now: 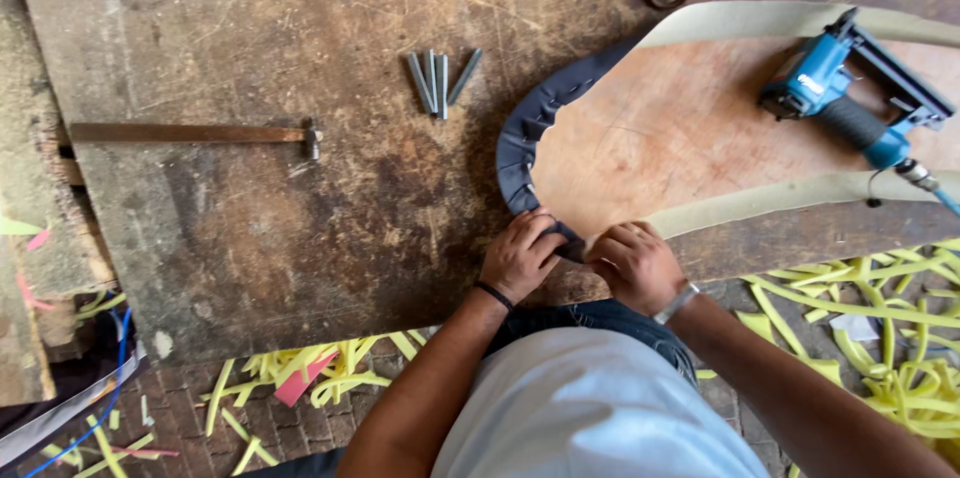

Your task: The person staples dark fabric onto a curved wooden frame using a pneumatic staple gun, then trims excess fabric with scissors. The work proceeds along the edge of the frame, with repeated folding and stapling to secure the material.

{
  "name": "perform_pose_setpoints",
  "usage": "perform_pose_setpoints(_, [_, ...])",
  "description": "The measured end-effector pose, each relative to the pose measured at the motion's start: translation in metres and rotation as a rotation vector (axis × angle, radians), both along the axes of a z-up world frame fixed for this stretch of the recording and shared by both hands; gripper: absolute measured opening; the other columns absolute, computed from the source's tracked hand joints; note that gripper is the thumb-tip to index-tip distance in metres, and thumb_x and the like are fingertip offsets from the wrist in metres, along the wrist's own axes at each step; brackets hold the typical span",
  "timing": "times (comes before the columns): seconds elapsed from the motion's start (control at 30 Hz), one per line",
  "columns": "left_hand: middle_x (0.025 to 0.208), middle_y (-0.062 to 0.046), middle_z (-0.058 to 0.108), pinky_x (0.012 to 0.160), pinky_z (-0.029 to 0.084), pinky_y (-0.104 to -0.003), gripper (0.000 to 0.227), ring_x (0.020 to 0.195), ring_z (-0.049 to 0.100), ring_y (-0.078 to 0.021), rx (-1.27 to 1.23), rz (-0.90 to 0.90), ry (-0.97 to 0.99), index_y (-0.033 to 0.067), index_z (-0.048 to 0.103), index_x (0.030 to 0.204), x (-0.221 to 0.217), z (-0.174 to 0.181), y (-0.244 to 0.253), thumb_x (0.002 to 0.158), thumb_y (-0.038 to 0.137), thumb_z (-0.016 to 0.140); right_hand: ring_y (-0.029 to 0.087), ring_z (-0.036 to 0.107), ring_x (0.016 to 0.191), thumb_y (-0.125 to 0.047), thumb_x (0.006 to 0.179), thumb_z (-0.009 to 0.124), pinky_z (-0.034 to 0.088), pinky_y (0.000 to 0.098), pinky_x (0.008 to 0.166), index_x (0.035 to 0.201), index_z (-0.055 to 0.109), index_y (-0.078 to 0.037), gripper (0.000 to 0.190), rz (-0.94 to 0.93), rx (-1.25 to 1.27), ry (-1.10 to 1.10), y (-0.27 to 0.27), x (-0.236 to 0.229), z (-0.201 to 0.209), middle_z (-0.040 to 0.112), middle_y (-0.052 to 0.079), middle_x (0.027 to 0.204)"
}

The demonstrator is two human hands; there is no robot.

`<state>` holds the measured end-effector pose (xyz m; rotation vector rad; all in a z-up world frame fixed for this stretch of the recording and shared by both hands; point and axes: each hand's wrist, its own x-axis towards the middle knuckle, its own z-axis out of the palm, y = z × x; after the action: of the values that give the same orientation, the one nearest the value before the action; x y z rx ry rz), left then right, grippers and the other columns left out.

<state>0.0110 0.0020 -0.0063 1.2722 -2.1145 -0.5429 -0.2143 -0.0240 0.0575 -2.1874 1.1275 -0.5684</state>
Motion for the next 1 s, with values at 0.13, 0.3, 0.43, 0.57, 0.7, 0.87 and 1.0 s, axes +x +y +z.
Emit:
perform_pose_setpoints(0.13, [0.126, -0.007, 0.062, 0.117, 0.049, -0.043, 0.022, 0.132, 0.059, -0.028, -0.066, -0.074, -0.057, 0.013, 0.073, 0.117, 0.016, 0.002, -0.004, 0.096, 0.012, 0.066, 0.028, 0.067, 0.091, -0.016, 0.079, 0.081, 0.051, 0.0404, 0.08, 0.085, 0.07, -0.011, 0.014, -0.283, 0.2, 0.039, 0.036, 0.003, -0.017, 0.07, 0.004, 0.092])
perform_pose_setpoints(0.3, [0.123, -0.008, 0.062, 0.113, 0.051, -0.044, 0.019, 0.127, 0.062, -0.0283, -0.156, -0.168, -0.04, 0.019, 0.077, 0.112, 0.019, 0.004, -0.007, 0.095, 0.019, 0.068, 0.028, 0.067, 0.094, -0.01, 0.076, 0.081, 0.051, 0.0411, 0.082, 0.085, 0.069, -0.01, 0.015, -0.326, 0.082, -0.04, 0.058, 0.009, -0.02, 0.071, 0.005, 0.095])
perform_pose_setpoints(0.43, [0.115, -0.005, 0.066, 0.101, 0.058, -0.04, 0.017, 0.118, 0.068, -0.0281, -0.13, -0.056, 0.006, 0.0193, 0.074, 0.089, 0.009, 0.006, -0.002, 0.09, 0.034, 0.081, 0.023, 0.068, 0.092, -0.008, 0.079, 0.081, 0.052, 0.0416, 0.087, 0.085, 0.07, -0.01, 0.013, -0.212, -0.138, -0.073, 0.029, 0.012, -0.011, 0.072, 0.003, 0.093])
perform_pose_setpoints(0.57, [0.108, -0.003, 0.067, 0.081, 0.059, -0.038, 0.025, 0.106, 0.07, -0.0248, -0.052, 0.09, 0.029, 0.0154, 0.073, 0.076, -0.008, 0.002, 0.007, 0.082, 0.035, 0.088, 0.023, 0.069, 0.094, -0.011, 0.078, 0.082, 0.054, 0.0406, 0.092, 0.086, 0.071, -0.01, 0.014, 0.031, -0.289, -0.088, -0.022, 0.018, -0.023, 0.072, 0.002, 0.093])
perform_pose_setpoints(0.7, [0.105, 0.003, 0.072, 0.069, 0.059, -0.032, 0.025, 0.086, 0.073, -0.0174, 0.128, 0.168, 0.091, 0.0147, 0.075, 0.079, -0.013, 0.003, 0.008, 0.086, 0.035, 0.088, 0.025, 0.07, 0.096, -0.011, 0.075, 0.081, 0.053, 0.0403, 0.09, 0.085, 0.072, -0.011, 0.013, 0.127, -0.152, -0.147, -0.054, 0.018, -0.041, 0.073, 0.005, 0.094])
perform_pose_setpoints(0.87, [0.099, 0.001, 0.074, 0.062, 0.059, -0.03, 0.039, 0.075, 0.074, -0.0151, 0.333, 0.153, 0.063, 0.0134, 0.075, 0.082, -0.003, 0.024, -0.024, 0.077, 0.05, 0.089, 0.023, 0.068, 0.088, -0.01, 0.074, 0.083, 0.051, 0.0375, 0.084, 0.081, 0.076, -0.012, 0.011, 0.152, 0.163, -0.207, -0.069, 0.017, -0.045, 0.071, 0.003, 0.086])
perform_pose_setpoints(1.0, [0.094, -0.008, 0.068, 0.062, 0.057, -0.039, 0.053, 0.075, 0.07, -0.0242, 0.493, -0.06, -0.311, 0.0076, 0.072, 0.081, -0.011, 0.037, -0.059, 0.063, 0.052, 0.094, 0.021, 0.068, 0.084, -0.008, 0.071, 0.085, 0.05, 0.0357, 0.084, 0.079, 0.076, -0.014, 0.013, 0.113, 0.222, -0.227, -0.066, 0.014, -0.04, 0.071, 0.001, 0.084])
